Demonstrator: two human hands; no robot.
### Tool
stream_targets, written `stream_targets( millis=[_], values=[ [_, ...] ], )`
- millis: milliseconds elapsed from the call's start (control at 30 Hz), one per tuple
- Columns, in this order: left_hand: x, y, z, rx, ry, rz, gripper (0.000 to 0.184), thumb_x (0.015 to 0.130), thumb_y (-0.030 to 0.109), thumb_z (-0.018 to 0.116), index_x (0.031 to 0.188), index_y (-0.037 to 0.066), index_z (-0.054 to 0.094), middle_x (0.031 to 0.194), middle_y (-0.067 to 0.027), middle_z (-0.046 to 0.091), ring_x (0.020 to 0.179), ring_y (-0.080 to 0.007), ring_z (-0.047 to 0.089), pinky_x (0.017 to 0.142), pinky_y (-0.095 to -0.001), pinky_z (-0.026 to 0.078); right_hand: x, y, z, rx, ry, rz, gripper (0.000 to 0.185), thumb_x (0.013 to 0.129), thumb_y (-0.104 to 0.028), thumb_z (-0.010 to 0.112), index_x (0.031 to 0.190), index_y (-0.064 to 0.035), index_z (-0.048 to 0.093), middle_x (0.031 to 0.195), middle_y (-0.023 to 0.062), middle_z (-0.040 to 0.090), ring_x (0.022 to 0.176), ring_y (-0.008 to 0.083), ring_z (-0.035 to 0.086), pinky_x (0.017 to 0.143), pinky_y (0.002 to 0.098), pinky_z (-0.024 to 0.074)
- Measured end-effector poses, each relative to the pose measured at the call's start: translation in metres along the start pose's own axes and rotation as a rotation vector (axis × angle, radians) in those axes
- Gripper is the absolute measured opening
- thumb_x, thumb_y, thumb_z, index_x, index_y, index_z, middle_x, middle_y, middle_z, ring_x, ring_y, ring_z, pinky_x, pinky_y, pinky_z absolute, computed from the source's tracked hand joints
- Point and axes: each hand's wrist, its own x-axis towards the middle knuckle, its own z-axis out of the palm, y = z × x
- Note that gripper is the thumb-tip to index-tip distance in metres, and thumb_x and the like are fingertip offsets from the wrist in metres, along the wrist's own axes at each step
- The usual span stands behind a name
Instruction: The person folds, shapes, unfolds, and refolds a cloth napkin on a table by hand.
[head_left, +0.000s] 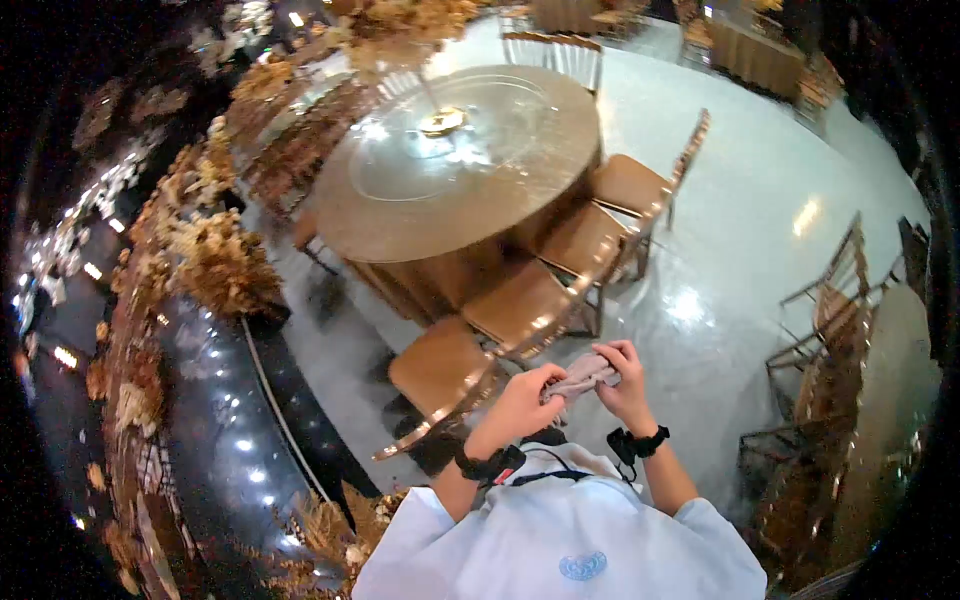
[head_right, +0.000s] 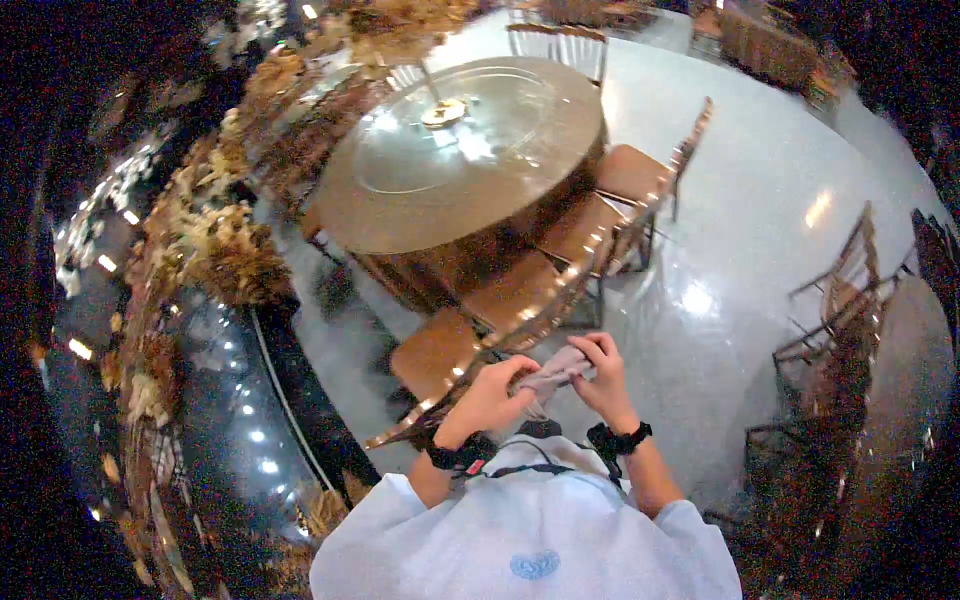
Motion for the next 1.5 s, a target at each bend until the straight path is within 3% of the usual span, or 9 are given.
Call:
stream_targets(
  millis=[133, 233, 300, 500, 567, 733, 967, 1133, 1500],
  values=[
    [0.035, 0.000, 0.031, -0.111, -0.112, -0.073, 0.031, 0.074, 0.010, 0.058, 0.104, 0.001, 0.056, 0.091, -0.0135, 0.063, 0.083, -0.0198, 0.061, 0.076, -0.0313, 0.047, -0.009, 0.021, -0.039, -0.115, 0.044, 0.020, 0.052, 0.058, 0.006, 0.060, 0.109, -0.0025, 0.054, 0.101, 0.0134, 0.051, 0.092, 0.0283, 0.055, 0.079, 0.0328, 0.0461],
    [0.068, -0.011, 0.055, -0.156, -0.138, -0.012, 0.032, 0.076, 0.010, 0.056, 0.107, 0.002, 0.055, 0.089, -0.0111, 0.062, 0.075, -0.0182, 0.058, 0.069, -0.0305, 0.047, -0.017, 0.043, -0.061, -0.023, 0.163, 0.214, 0.045, 0.059, 0.007, 0.058, 0.103, -0.0017, 0.053, 0.107, 0.0145, 0.051, 0.093, 0.0287, 0.055, 0.079, 0.0328, 0.0456],
    [0.091, -0.011, 0.066, -0.177, -0.184, -0.023, 0.031, 0.076, 0.012, 0.056, 0.106, 0.004, 0.055, 0.086, -0.0125, 0.063, 0.075, -0.0222, 0.060, 0.068, -0.0321, 0.048, -0.014, 0.057, -0.075, -0.091, 0.232, 0.197, 0.040, 0.059, 0.008, 0.056, 0.098, -0.0024, 0.052, 0.111, 0.0151, 0.050, 0.095, 0.0284, 0.055, 0.077, 0.0328, 0.0459],
    [0.158, -0.027, 0.083, -0.225, -0.231, 0.050, 0.028, 0.075, 0.013, 0.055, 0.103, 0.005, 0.058, 0.081, -0.0139, 0.062, 0.071, -0.0239, 0.059, 0.065, -0.0333, 0.047, 0.025, 0.098, -0.110, -0.249, 0.098, 0.102, 0.039, 0.058, 0.009, 0.055, 0.094, -0.0034, 0.052, 0.113, 0.0185, 0.050, 0.093, 0.0306, 0.056, 0.075, 0.0347, 0.0478],
    [0.182, -0.037, 0.085, -0.290, -0.277, 0.028, 0.026, 0.078, 0.011, 0.057, 0.102, 0.003, 0.059, 0.084, -0.0062, 0.061, 0.074, -0.0134, 0.056, 0.066, -0.0277, 0.046, 0.047, 0.105, -0.121, -0.257, 0.030, 0.157, 0.038, 0.058, 0.009, 0.056, 0.094, -0.0035, 0.052, 0.113, 0.0189, 0.050, 0.091, 0.0311, 0.057, 0.075, 0.0349, 0.0478],
    [0.262, -0.041, 0.093, -0.367, -0.317, -0.001, 0.027, 0.079, 0.015, 0.062, 0.103, 0.002, 0.060, 0.084, -0.0057, 0.062, 0.075, -0.0116, 0.056, 0.068, -0.0261, 0.046, 0.110, 0.138, -0.155, -0.417, -0.105, 0.159, 0.038, 0.059, 0.007, 0.061, 0.095, -0.0041, 0.053, 0.114, 0.0190, 0.049, 0.092, 0.0316, 0.056, 0.077, 0.0350, 0.0476],
    [0.358, -0.026, 0.131, -0.404, -0.418, -0.230, 0.025, 0.079, 0.018, 0.065, 0.097, 0.001, 0.059, 0.083, -0.0067, 0.063, 0.074, -0.0122, 0.058, 0.065, -0.0278, 0.048, 0.158, 0.177, -0.189, -0.368, -0.035, 0.407, 0.042, 0.064, 0.002, 0.067, 0.103, -0.0071, 0.055, 0.115, 0.0140, 0.044, 0.104, 0.0274, 0.052, 0.077, 0.0325, 0.0499],
    [0.410, -0.032, 0.161, -0.528, -0.264, -0.106, 0.024, 0.078, 0.017, 0.066, 0.094, 0.001, 0.059, 0.082, -0.0060, 0.061, 0.075, -0.0116, 0.057, 0.067, -0.0275, 0.047, 0.213, 0.192, -0.215, -0.177, -0.175, 0.376, 0.044, 0.067, -0.003, 0.069, 0.109, -0.0093, 0.057, 0.119, 0.0118, 0.047, 0.104, 0.0252, 0.054, 0.076, 0.0324, 0.0531],
    [0.504, -0.006, 0.221, -0.555, -0.010, -0.238, 0.023, 0.082, 0.016, 0.069, 0.093, 0.003, 0.055, 0.088, -0.0019, 0.059, 0.080, -0.0087, 0.056, 0.067, -0.0217, 0.046, 0.310, 0.286, -0.292, 0.048, -0.336, 0.178, 0.028, 0.074, 0.001, 0.063, 0.101, -0.0030, 0.059, 0.095, 0.0124, 0.060, 0.085, 0.0249, 0.061, 0.071, 0.0326, 0.0543]
  ],
)
